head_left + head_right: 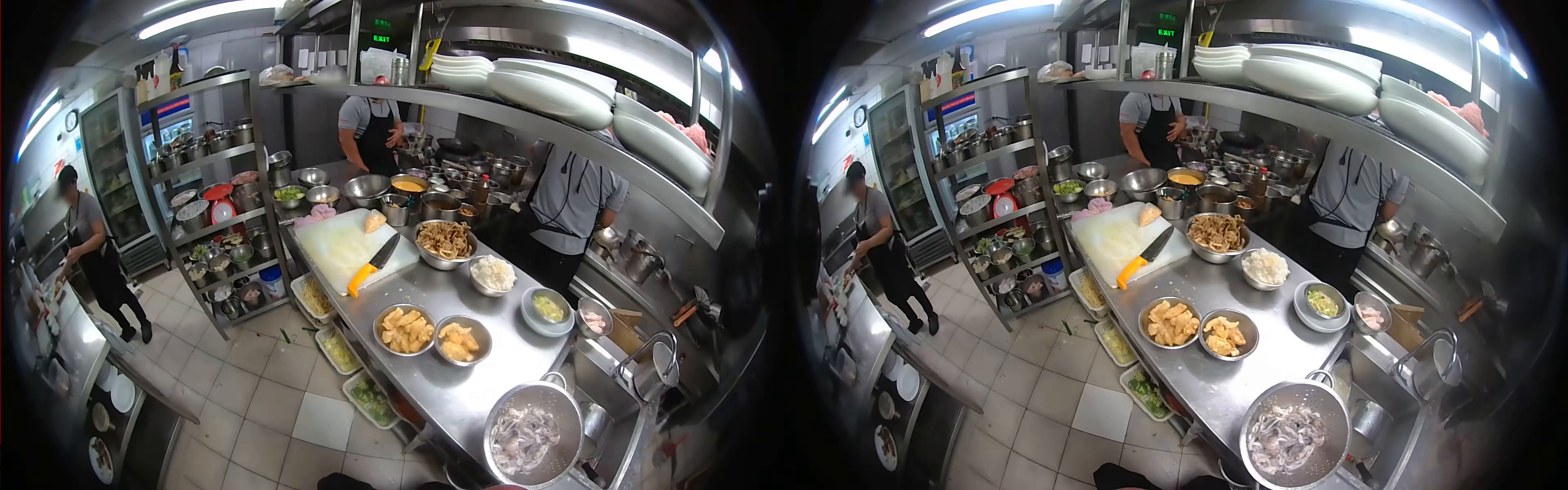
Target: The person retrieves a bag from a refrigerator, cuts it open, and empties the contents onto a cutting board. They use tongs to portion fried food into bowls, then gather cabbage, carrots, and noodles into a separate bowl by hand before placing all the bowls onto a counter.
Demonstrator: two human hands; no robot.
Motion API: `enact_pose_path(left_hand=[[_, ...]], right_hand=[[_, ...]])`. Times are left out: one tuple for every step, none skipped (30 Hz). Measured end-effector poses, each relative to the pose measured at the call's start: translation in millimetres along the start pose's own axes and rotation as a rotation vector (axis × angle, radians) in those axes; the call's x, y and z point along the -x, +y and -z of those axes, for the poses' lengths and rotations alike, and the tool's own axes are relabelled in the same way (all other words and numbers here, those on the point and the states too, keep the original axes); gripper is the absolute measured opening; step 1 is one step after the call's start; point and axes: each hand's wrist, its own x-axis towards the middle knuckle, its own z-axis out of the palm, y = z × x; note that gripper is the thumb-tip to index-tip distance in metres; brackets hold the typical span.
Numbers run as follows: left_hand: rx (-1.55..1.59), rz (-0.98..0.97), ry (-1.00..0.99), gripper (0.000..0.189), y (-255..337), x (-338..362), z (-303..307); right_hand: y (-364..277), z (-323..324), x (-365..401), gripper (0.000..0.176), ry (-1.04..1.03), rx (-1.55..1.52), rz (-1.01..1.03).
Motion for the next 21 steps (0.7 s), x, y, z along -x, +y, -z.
enact_pose_path(left_hand=[[-0.006,0.008,0.0,0.033,-1.7,-3.5,3.3],[-0.017,0.014,0.0,0.033,-3.0,-8.7,6.9],[-0.026,0.021,0.002,0.033,-5.9,-12.9,11.8],[-0.035,0.034,0.004,0.033,-9.8,-15.6,16.2],[-0.047,0.044,0.006,0.033,-14.0,-17.6,22.7],[-0.057,0.053,0.01,0.034,-17.2,-16.1,30.6],[-0.071,0.058,0.014,0.034,-19.2,-11.5,40.3],[-0.093,0.065,0.021,0.034,-23.3,-2.1,49.3],[-0.118,0.056,0.037,0.034,-31.5,7.0,59.2],[-0.163,0.031,0.058,0.034,-47.3,13.8,69.9],[-0.235,-0.035,0.097,0.034,-68.4,17.9,82.6],[-0.359,-0.128,0.141,0.035,-90.1,11.2,99.9],[-0.49,-0.189,0.171,0.035,-106.3,10.1,121.7],[-0.68,-0.003,0.059,0.035,-34.6,18.3,158.7],[-0.754,-0.023,0.073,0.032,-16.4,-2.7,189.2],[-1.0,-0.778,0.498,0.019,-68.3,-80.2,218.6],[-0.513,-0.307,0.226,0.025,-36.9,-104.9,252.0],[-0.094,-0.145,0.212,0.03,9.8,-86.5,270.7],[0.337,-0.001,0.271,0.036,95.7,-33.6,288.8],[0.295,-0.011,0.256,0.035,114.7,-37.3,304.4],[0.253,-0.022,0.242,0.035,132.5,-42.0,320.1]], right_hand=[[-4.9,-13.1,34.9,0.025,-0.168,0.007,-0.082],[-9.8,-24.3,69.1,0.025,-0.351,0.021,-0.175],[-14.0,-33.1,105.5,0.026,-0.552,0.035,-0.283],[-19.1,-40.3,140.0,0.026,-0.761,0.065,-0.393],[-23.7,-46.6,172.3,0.027,-0.968,0.113,-0.492],[-27.2,-48.0,202.5,0.028,-1.17,0.173,-0.579],[-31.0,-45.9,230.0,0.029,-1.35,0.239,-0.65],[-34.6,-39.7,255.7,0.03,-1.503,0.299,-0.715],[-38.5,-31.1,278.8,0.031,-1.629,0.353,-0.777],[-42.4,-17.5,299.8,0.031,-1.731,0.397,-0.839],[-40.5,0.5,317.1,0.032,-1.809,0.437,-0.902],[-41.9,19.1,331.9,0.033,-1.874,0.461,-0.965],[-44.7,33.1,344.0,0.034,-1.928,0.476,-1.023],[-56.6,41.6,351.7,0.035,-1.972,0.487,-1.076],[-62.9,47.7,360.1,0.036,-2.012,0.5,-1.122],[-74.1,39.7,360.3,0.037,-2.052,0.503,-1.161],[-92.5,21.4,362.9,0.038,-2.091,0.501,-1.185],[-111.4,-1.8,363.9,0.039,-2.137,0.491,-1.202],[-137.4,-34.7,361.3,0.039,-2.152,0.481,-1.229],[-187.1,-77.8,344.1,0.036,-2.342,0.486,-0.73],[-236.2,-118.8,322.0,0.034,-2.452,0.478,-0.206]])
